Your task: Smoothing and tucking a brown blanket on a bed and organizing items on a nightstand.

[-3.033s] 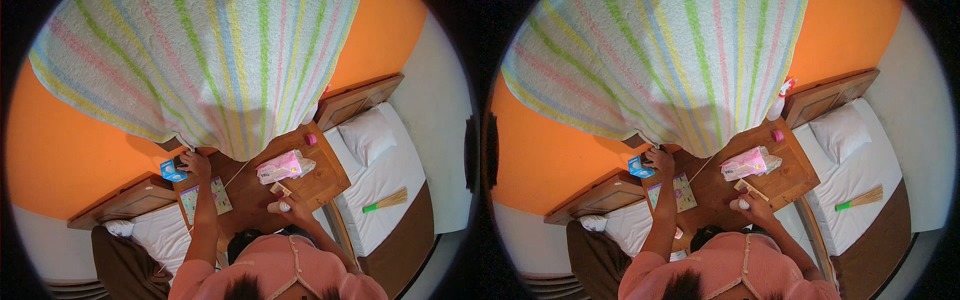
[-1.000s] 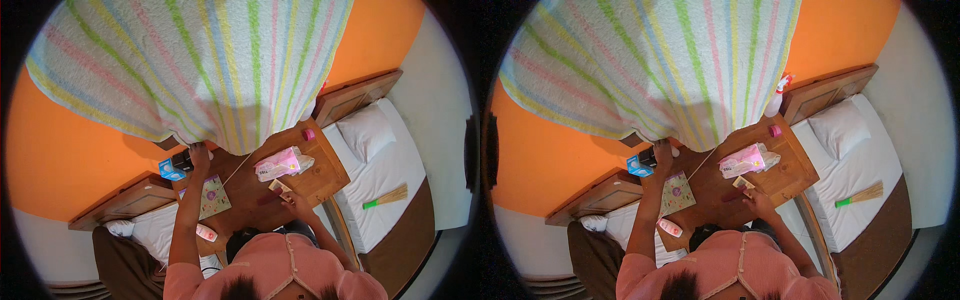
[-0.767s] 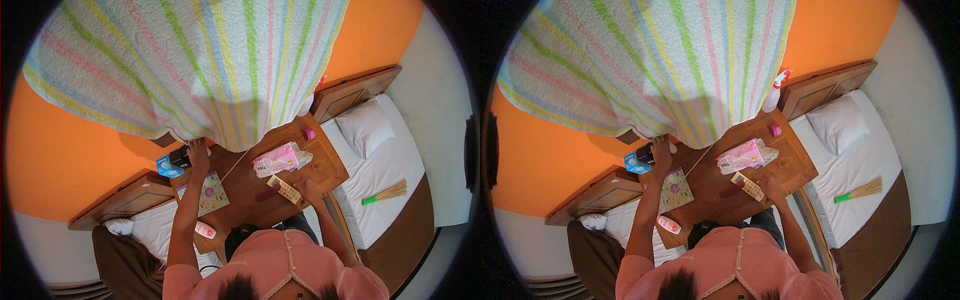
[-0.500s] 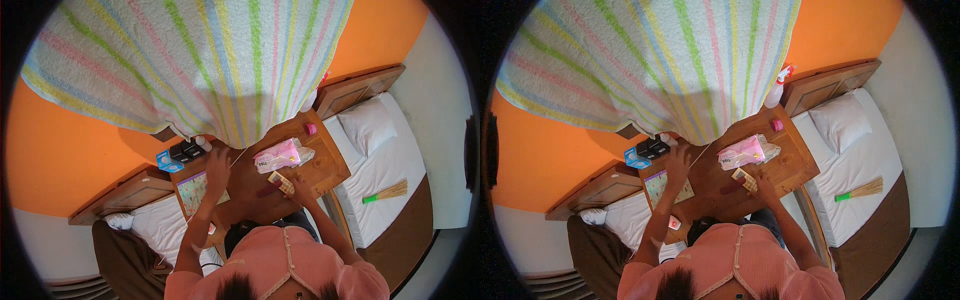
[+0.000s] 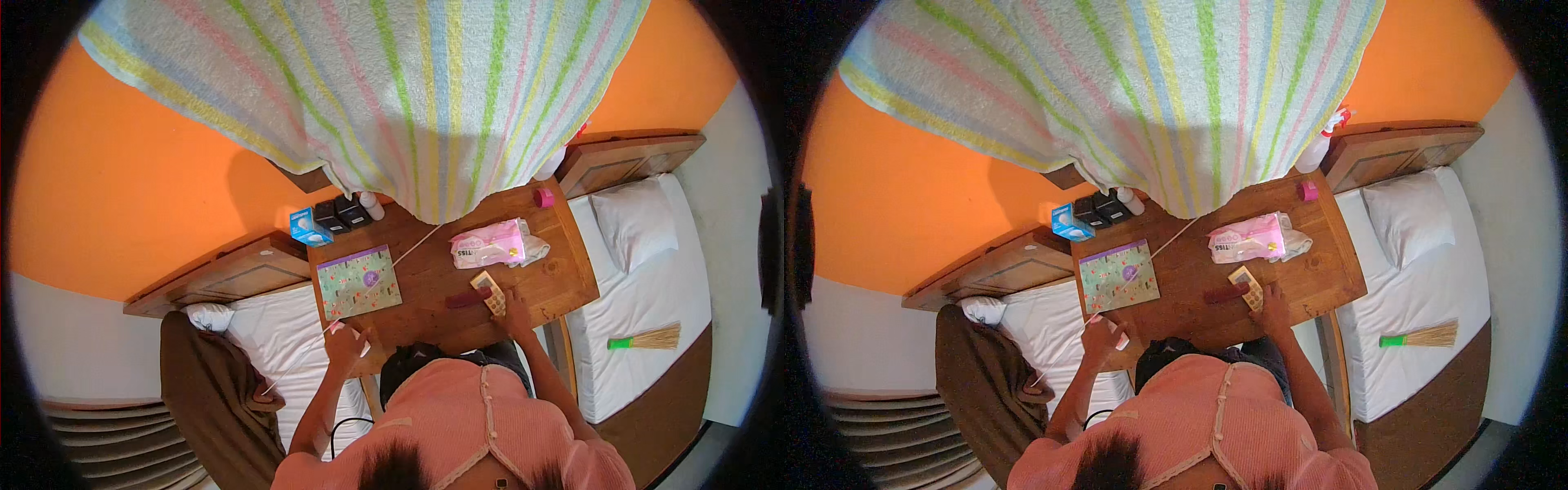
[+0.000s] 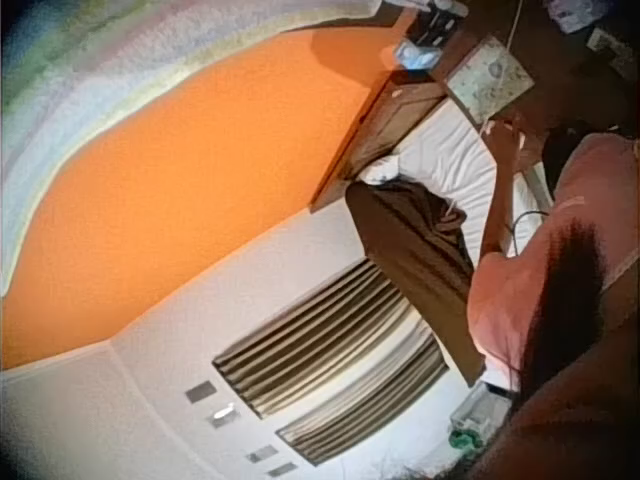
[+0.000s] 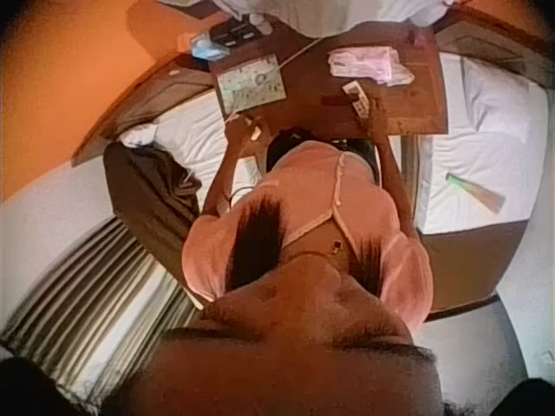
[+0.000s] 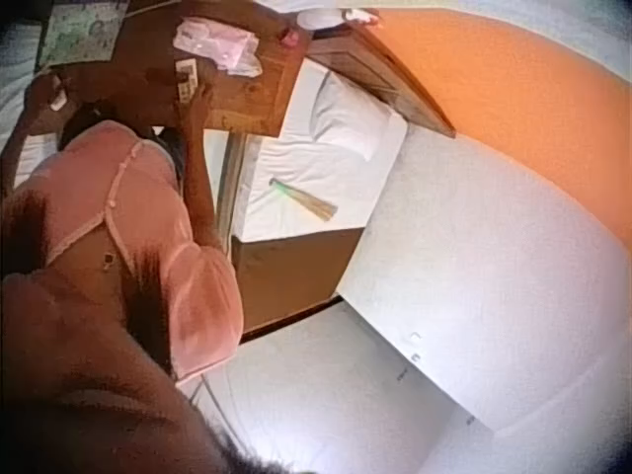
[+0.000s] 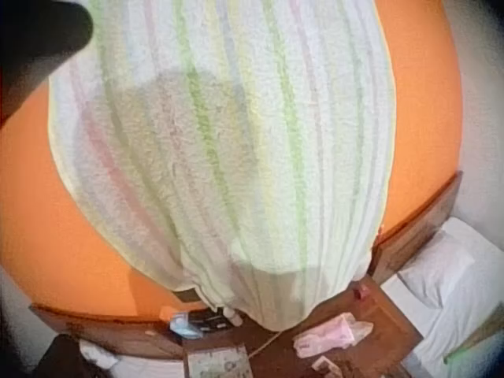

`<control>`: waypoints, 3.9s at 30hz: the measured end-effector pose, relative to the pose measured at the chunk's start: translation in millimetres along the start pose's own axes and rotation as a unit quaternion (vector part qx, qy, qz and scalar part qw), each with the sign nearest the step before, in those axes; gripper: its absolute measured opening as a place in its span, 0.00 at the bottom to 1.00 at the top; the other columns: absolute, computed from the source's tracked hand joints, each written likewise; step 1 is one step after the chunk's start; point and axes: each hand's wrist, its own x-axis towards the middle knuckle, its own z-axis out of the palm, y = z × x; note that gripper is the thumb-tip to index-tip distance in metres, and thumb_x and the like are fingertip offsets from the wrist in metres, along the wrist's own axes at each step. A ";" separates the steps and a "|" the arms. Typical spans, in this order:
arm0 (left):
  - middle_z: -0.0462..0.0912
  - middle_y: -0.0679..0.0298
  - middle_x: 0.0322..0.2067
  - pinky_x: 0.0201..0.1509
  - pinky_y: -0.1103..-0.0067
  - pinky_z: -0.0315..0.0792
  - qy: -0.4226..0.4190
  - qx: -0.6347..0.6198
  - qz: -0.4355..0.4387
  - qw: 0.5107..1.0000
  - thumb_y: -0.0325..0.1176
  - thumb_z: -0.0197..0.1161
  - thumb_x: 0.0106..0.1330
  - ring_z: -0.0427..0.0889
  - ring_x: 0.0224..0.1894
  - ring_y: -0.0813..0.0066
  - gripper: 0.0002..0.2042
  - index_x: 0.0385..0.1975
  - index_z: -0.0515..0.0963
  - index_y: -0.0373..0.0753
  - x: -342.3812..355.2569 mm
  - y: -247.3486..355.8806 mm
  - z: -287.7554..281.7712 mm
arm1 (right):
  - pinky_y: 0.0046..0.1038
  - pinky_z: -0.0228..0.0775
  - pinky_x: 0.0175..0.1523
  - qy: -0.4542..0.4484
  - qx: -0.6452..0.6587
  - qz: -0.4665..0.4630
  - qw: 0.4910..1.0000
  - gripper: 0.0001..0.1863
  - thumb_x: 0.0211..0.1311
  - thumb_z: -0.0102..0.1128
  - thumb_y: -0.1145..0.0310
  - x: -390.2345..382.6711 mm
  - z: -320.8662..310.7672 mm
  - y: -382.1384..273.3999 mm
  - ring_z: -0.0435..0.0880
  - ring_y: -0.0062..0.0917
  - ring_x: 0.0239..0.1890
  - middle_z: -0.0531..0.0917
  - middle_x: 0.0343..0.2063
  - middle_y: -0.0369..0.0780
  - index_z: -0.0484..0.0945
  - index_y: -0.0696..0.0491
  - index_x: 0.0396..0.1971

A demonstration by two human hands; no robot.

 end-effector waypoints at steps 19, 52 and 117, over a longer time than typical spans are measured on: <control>0.80 0.55 0.40 0.46 0.72 0.73 -0.067 -0.286 0.058 0.954 0.44 0.75 0.43 0.79 0.45 0.63 0.31 0.46 0.73 0.35 1.6 -2.8 -34.9 | 0.43 0.62 0.58 -0.004 0.008 -0.026 1.000 0.49 0.35 0.74 0.60 2.6 8.7 7.2 0.67 0.50 0.55 0.66 0.56 0.53 0.58 0.54 0.61; 0.80 0.54 0.32 0.35 0.74 0.78 0.186 0.062 0.212 0.957 0.31 0.67 0.51 0.83 0.36 0.62 0.15 0.37 0.74 0.35 295.1 129.9 -50.1 | 0.42 0.66 0.56 -0.035 0.025 0.038 0.998 0.49 0.35 0.75 0.57 1.8 -3.4 -3.3 0.70 0.50 0.53 0.69 0.54 0.52 0.59 0.55 0.60; 0.70 0.46 0.49 0.56 0.64 0.64 0.127 -0.068 0.159 0.977 0.24 0.64 0.53 0.68 0.53 0.46 0.22 0.50 0.72 0.37 131.8 7.1 -24.0 | 0.42 0.68 0.52 -0.031 0.042 -0.071 0.996 0.36 0.39 0.68 0.70 -23.0 -38.8 -21.5 0.70 0.47 0.49 0.70 0.45 0.49 0.68 0.48 0.56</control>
